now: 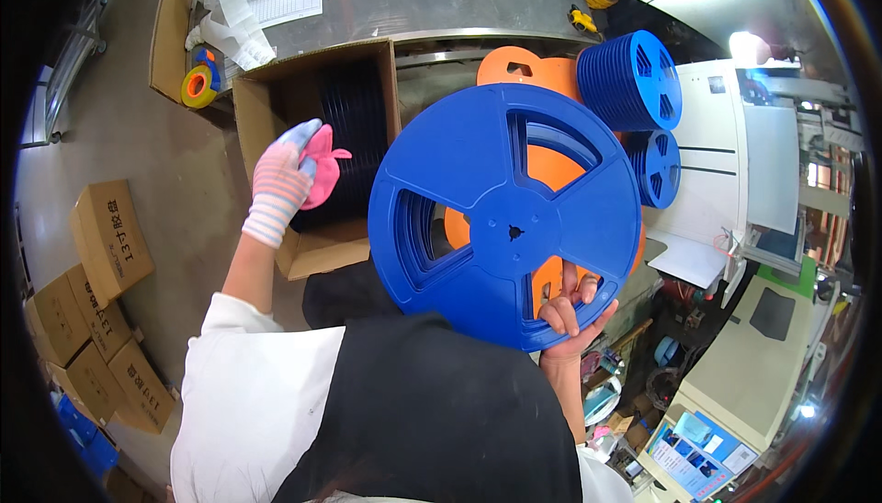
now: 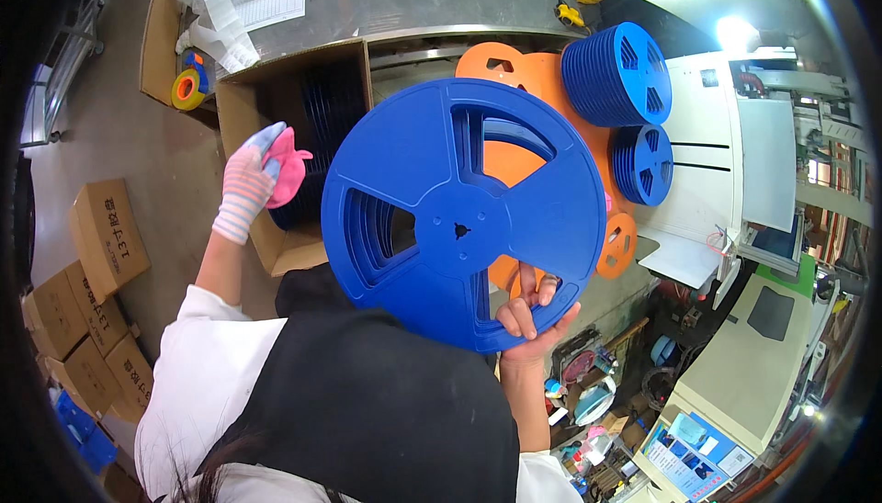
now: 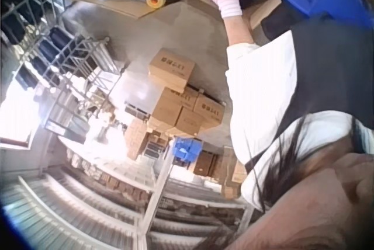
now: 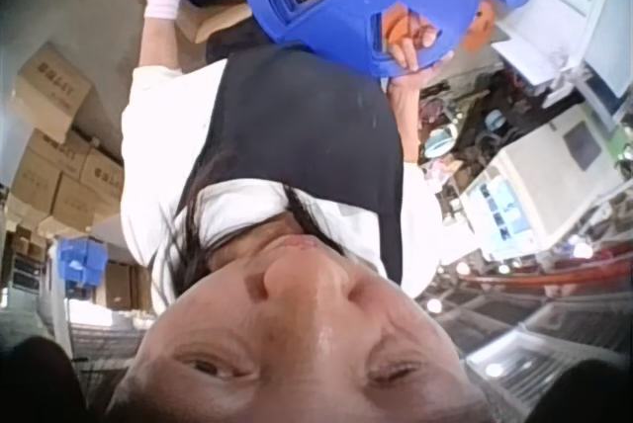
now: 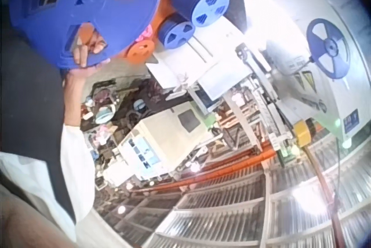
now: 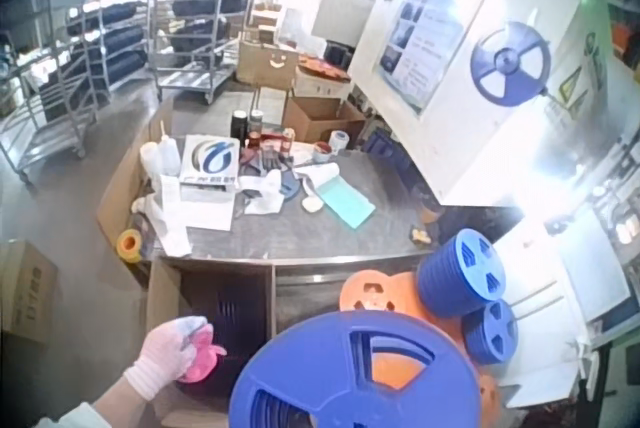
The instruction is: The person wipes the surface of blue plastic spools with a pink cloth, then places them into a cardboard box. The person repeats this process for multiple spools, handling them one at a time.
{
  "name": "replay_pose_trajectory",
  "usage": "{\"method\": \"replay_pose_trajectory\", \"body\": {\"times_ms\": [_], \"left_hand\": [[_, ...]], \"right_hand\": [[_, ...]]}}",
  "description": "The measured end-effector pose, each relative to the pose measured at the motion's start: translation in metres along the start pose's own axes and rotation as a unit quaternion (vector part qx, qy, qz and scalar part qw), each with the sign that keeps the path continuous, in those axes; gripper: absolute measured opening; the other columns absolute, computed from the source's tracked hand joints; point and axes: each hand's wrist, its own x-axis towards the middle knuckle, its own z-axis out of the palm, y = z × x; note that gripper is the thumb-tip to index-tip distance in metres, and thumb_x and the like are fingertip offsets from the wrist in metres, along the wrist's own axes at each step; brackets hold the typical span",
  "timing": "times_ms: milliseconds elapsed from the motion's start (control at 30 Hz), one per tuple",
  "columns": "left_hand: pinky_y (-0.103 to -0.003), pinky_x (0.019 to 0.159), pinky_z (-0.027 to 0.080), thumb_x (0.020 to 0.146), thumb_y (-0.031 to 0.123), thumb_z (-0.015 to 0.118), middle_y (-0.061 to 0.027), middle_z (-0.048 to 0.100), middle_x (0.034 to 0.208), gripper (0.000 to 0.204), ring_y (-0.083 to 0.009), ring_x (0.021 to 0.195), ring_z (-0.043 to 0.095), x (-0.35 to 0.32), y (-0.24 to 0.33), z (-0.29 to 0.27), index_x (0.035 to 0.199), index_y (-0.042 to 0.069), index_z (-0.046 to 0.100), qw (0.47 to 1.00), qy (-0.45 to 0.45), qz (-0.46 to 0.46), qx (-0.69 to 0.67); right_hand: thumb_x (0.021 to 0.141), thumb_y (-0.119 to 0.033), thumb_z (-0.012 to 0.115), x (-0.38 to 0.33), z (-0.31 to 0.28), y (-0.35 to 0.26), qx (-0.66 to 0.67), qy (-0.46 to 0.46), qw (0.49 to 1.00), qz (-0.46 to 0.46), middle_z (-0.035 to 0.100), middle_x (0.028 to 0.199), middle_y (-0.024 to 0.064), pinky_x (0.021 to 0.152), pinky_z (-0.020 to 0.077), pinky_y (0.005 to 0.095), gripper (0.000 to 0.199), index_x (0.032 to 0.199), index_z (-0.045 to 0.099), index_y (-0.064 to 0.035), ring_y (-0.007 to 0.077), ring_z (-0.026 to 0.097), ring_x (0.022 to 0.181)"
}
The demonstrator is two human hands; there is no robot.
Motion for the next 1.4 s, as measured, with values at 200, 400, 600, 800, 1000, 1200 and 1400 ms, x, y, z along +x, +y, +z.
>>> {"method": "replay_pose_trajectory", "body": {"times_ms": [200,400,600,800,1000,1200,1400], "left_hand": [[-0.038,0.103,0.045,0.077,0.001,0.057,-0.014,0.057,0.134,0.061,-0.0339,0.119,0.056,-0.038,0.021,0.003,0.137,0.009,0.052,0.998,0.054,0.008,-0.039],[-0.039,0.079,0.057,0.072,0.002,0.065,-0.0197,0.048,0.144,0.073,-0.0383,0.096,0.066,-0.061,0.061,0.005,0.141,0.021,0.05,0.983,-0.011,0.181,0.026],[-0.038,0.064,0.053,0.065,0.015,0.075,-0.0203,0.054,0.136,0.055,-0.0304,0.083,0.064,-0.059,0.078,0.027,0.119,0.012,0.062,0.947,-0.087,0.299,0.081],[-0.04,0.068,0.054,0.072,0.009,0.069,-0.0205,0.057,0.134,0.045,-0.0321,0.079,0.065,-0.06,0.074,0.03,0.117,0.008,0.063,0.949,-0.089,0.299,0.053],[-0.037,0.096,0.049,0.092,0.013,0.063,-0.0174,0.067,0.117,0.026,-0.0253,0.108,0.065,-0.079,0.072,0.022,0.116,0.002,0.061,0.856,-0.182,0.054,-0.481],[-0.044,0.093,0.054,0.087,0.027,0.074,-0.0217,0.068,0.109,0.037,-0.0317,0.103,0.067,-0.097,0.056,0.012,0.11,0.002,0.062,0.583,-0.221,-0.218,-0.751],[-0.042,0.097,0.051,0.089,0.021,0.071,-0.0206,0.067,0.112,0.035,-0.0315,0.108,0.065,-0.101,0.051,0.01,0.115,0.001,0.061,0.528,-0.251,-0.225,-0.779]], "right_hand": [[0.095,-0.045,0.059,0.013,0.006,0.003,0.012,0.02,1.0,0.016,0.034,0.153,0.0214,0.047,0.0343,0.0216,0.043,0.097,0.053,-0.0025,0.0047,0.043,0.046],[0.094,-0.046,0.059,0.035,0.014,0.004,-0.01,0.026,0.999,0.021,0.031,0.154,0.0219,0.051,0.0374,0.0237,0.045,0.101,0.054,-0.0022,0.0062,0.044,0.049],[0.095,-0.044,0.06,0.052,0.019,0.002,-0.029,0.065,0.997,0.021,0.031,0.154,0.0224,0.058,0.0442,0.0259,0.046,0.108,0.054,-0.001,0.0074,0.048,0.057],[0.094,-0.059,0.052,0.057,0.025,-0.004,-0.204,0.06,0.977,0.003,0.029,0.154,0.0233,0.066,0.0523,0.0337,0.061,0.119,0.055,-0.0037,0.0176,0.06,0.068],[0.095,-0.056,0.052,0.059,0.014,-0.021,-0.233,0.105,0.966,-0.051,0.046,0.147,0.0174,0.069,0.0532,0.043,0.056,0.13,0.054,-0.0128,0.027,0.066,0.077],[0.095,-0.055,0.053,0.042,0.002,-0.024,-0.26,0.131,0.954,-0.073,0.031,0.154,0.021,0.063,0.0497,0.0301,0.053,0.113,0.059,-0.0054,0.0156,0.055,0.067],[0.097,-0.052,0.052,0.034,-0.007,-0.018,-0.198,0.148,0.967,-0.065,0.038,0.148,0.0264,0.062,0.0504,0.0286,0.052,0.11,0.059,-0.0024,0.0145,0.057,0.068]]}}
